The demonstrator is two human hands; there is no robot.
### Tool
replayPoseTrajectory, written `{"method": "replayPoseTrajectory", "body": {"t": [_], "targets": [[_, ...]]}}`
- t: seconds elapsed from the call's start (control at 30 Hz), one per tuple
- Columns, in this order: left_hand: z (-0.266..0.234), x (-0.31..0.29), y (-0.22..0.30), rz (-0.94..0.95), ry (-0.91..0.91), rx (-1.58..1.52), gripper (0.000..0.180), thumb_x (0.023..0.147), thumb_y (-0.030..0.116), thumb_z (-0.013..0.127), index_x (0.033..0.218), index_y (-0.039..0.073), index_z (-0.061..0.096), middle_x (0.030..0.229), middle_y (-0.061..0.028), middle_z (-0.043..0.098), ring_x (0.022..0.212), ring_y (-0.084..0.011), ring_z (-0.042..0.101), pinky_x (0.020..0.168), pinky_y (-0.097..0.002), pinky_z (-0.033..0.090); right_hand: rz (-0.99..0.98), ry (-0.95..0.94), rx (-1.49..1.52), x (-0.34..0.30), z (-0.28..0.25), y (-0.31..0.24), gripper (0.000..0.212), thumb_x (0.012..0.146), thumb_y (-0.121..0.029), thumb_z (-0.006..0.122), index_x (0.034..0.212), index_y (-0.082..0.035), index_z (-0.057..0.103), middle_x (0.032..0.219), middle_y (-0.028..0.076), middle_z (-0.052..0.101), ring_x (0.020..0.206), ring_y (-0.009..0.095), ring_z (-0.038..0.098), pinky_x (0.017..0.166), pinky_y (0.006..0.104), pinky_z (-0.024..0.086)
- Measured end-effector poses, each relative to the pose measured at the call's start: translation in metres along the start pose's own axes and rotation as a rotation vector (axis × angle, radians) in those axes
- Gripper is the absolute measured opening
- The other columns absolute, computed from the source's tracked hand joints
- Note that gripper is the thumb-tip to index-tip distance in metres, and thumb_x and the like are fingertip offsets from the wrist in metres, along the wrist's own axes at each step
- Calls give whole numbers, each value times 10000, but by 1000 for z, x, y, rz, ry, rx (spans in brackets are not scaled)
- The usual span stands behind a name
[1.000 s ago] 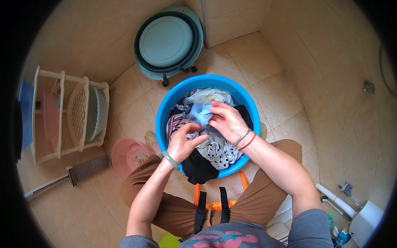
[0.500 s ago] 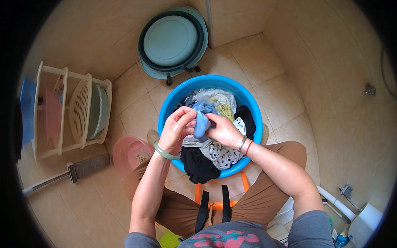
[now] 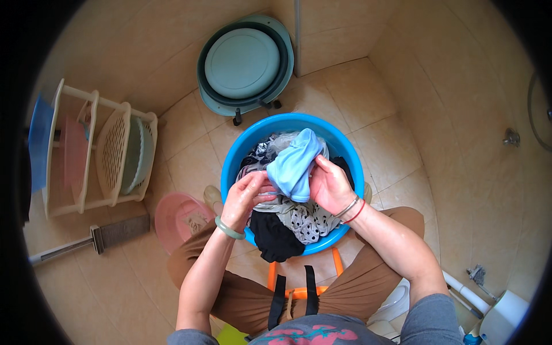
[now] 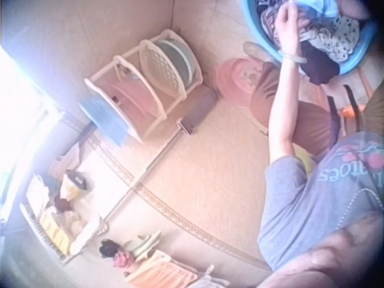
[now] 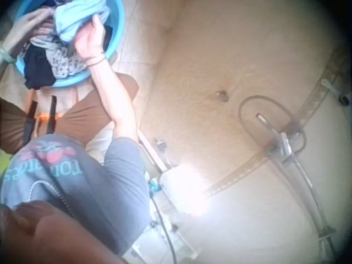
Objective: The person hand-washes clothes in a blue basin filled with water. They scrub and wring out a light blue garment and a striped garment, placing the cleaned items into a separate white basin.
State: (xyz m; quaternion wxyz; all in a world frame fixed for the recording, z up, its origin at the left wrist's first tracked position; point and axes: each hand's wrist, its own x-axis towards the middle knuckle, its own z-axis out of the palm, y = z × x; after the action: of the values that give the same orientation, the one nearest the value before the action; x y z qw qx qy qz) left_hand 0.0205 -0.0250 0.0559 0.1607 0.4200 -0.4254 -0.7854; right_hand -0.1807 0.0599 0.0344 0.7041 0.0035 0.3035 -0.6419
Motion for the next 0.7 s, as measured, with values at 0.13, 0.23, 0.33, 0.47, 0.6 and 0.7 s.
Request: {"method": "replayPoseTrajectory", "body": {"t": [0.13,0.23,0.33,0.47,0.6,0.7], "targets": [[7,1,-5,190,31,98,189,902,184,675,1009,36,625,927,3,632,856,-64,565,759,-219,448,57,17,-6,1,-3,3,449,996,-333,418,1358,-66,418,1346,84,488,1197,267,513,984,465,440],[8,4,-1,300,126,-36,143,924,186,650,882,72,575,780,60,570,718,-18,509,666,-190,414,58,111,-291,-1,0,-7,385,978,-321,492,1281,-83,507,1234,82,573,1046,256,603,859,438,522],[7,2,14,144,218,-122,197,954,279,601,885,98,566,739,69,544,643,-4,462,560,-173,362,56,205,-1100,3,3,-15,406,928,-327,582,1168,-1,557,1094,180,618,917,213,644,726,363,545],[3,13,6,75,217,-231,224,932,290,631,985,77,588,739,71,536,614,-1,442,522,-172,339,-172,174,-1540,-5,14,-3,552,815,-353,685,1148,60,532,1066,233,592,968,320,614,838,395,498],[6,14,10,44,177,-320,240,942,253,613,1069,52,582,862,23,607,740,-53,558,639,-213,455,-394,-27,-1692,-6,13,11,671,728,-337,758,1191,55,471,1159,245,534,1146,376,506,991,409,406],[-1,15,8,58,112,-387,272,923,181,632,1139,30,565,985,-26,656,851,-89,633,721,-244,525,-484,-28,-1837,-7,14,21,463,789,-318,704,1057,23,542,1031,206,575,993,377,554,876,442,449]]}}
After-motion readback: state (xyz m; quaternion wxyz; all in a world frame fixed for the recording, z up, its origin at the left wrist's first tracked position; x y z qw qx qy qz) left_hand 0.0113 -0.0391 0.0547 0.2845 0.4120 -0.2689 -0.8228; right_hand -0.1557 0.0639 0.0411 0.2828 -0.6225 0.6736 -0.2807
